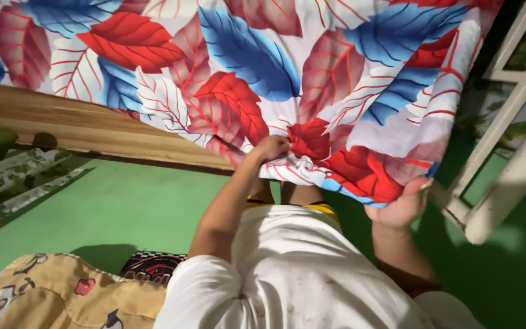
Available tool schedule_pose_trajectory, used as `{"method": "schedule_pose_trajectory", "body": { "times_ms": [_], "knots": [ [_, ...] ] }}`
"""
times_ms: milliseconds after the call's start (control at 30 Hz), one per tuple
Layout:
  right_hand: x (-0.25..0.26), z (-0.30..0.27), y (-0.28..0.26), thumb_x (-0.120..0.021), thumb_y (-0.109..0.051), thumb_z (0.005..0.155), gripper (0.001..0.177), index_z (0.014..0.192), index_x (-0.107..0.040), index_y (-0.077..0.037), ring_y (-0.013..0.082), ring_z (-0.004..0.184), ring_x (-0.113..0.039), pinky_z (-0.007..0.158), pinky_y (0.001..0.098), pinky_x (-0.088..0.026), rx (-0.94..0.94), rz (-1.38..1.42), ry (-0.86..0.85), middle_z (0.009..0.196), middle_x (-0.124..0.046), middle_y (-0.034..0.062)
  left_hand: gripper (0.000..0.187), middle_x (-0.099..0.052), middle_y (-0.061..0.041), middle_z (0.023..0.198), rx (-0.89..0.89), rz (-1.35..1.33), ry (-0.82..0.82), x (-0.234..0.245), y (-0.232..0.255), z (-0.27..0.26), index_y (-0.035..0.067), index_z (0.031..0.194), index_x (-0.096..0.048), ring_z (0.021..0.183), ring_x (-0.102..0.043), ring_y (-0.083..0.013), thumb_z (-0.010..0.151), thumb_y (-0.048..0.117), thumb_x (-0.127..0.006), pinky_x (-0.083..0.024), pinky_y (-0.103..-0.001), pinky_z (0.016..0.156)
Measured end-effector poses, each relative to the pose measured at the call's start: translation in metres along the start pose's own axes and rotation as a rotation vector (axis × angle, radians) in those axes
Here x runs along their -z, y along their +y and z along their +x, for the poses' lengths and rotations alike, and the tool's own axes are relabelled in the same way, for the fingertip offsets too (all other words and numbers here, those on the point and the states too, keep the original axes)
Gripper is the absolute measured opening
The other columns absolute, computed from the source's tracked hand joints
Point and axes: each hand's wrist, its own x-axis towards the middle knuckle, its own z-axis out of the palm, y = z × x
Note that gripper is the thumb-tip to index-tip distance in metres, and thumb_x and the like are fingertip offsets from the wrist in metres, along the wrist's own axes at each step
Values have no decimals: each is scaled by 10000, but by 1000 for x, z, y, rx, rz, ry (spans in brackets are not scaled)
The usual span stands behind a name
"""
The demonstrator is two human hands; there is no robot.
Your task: The person organizes pillows on the bed, picks up baby bottles, and smooths the bedsheet before tucking the edges in.
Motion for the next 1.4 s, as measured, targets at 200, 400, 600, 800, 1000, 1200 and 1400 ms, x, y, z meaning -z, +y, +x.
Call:
{"method": "schedule_pose_trajectory", "body": {
  "times_ms": [200, 400, 600, 800, 1000, 1200, 1400],
  "knots": [
    [21, 8, 17, -603, -386, 1075, 589, 1503, -411, -30, 313, 1415, -564, 1244, 554, -459, 112, -111, -76, 1508, -515, 124, 276, -616, -146, 839, -174, -91, 723, 90, 70, -79, 19, 812, -650, 809, -597, -309, 966, 247, -663, -482, -414, 765],
    [22, 46, 56, -566, -218, 1130, 174, 1157, -621, -56, 84, 939, -568, 858, 283, -484, -101, -338, 30, 1048, -613, -18, 357, -446, -93, 794, -314, -391, 1064, 153, 144, -149, -13, 769, -477, 789, -474, -227, 1023, 174, -642, -408, -356, 741],
    [23, 73, 118, -626, -214, 1098, 187, 1159, -643, -38, 64, 882, -510, 800, 249, -443, -177, -760, -47, 983, -577, -38, 279, -448, -81, 886, -511, -490, 1069, 184, 187, -190, -16, 845, -533, 832, -478, -201, 1018, 178, -636, -413, -335, 766],
    [3, 87, 237, -716, -179, 967, 426, 1322, -557, -3, 144, 1108, -618, 951, 291, -494, -183, -1064, -350, 1266, -631, 83, 264, -502, -97, 925, -648, -354, 984, 206, 206, -218, 11, 843, -578, 867, -531, -245, 987, 213, -667, -445, -349, 789],
    [-98, 67, 376, -764, -420, 874, 696, 1386, -506, -25, 254, 1024, -666, 912, 357, -564, -444, -863, -657, 1241, -669, 156, 225, -571, -97, 884, -792, -216, 871, 195, 215, -228, 68, 782, -657, 848, -590, -270, 919, 242, -696, -466, -408, 764],
    [-191, 70, 445, -657, -698, 961, 774, 1080, -792, 55, 229, 963, -702, 923, 346, -512, -559, -1439, -674, 949, -751, 151, 165, -597, -86, 893, -840, -239, 685, 180, 210, -244, 99, 874, -713, 807, -636, -255, 905, 260, -692, -515, -383, 733],
    [-215, 48, 451, -531, -600, 1005, 646, 1197, -713, -11, 160, 913, -718, 890, 310, -539, -604, -881, -426, 1005, -747, 73, 179, -684, -69, 900, -679, -153, 727, 223, 194, -249, 126, 931, -743, 875, -682, -277, 884, 295, -706, -524, -401, 729]
  ]
}}
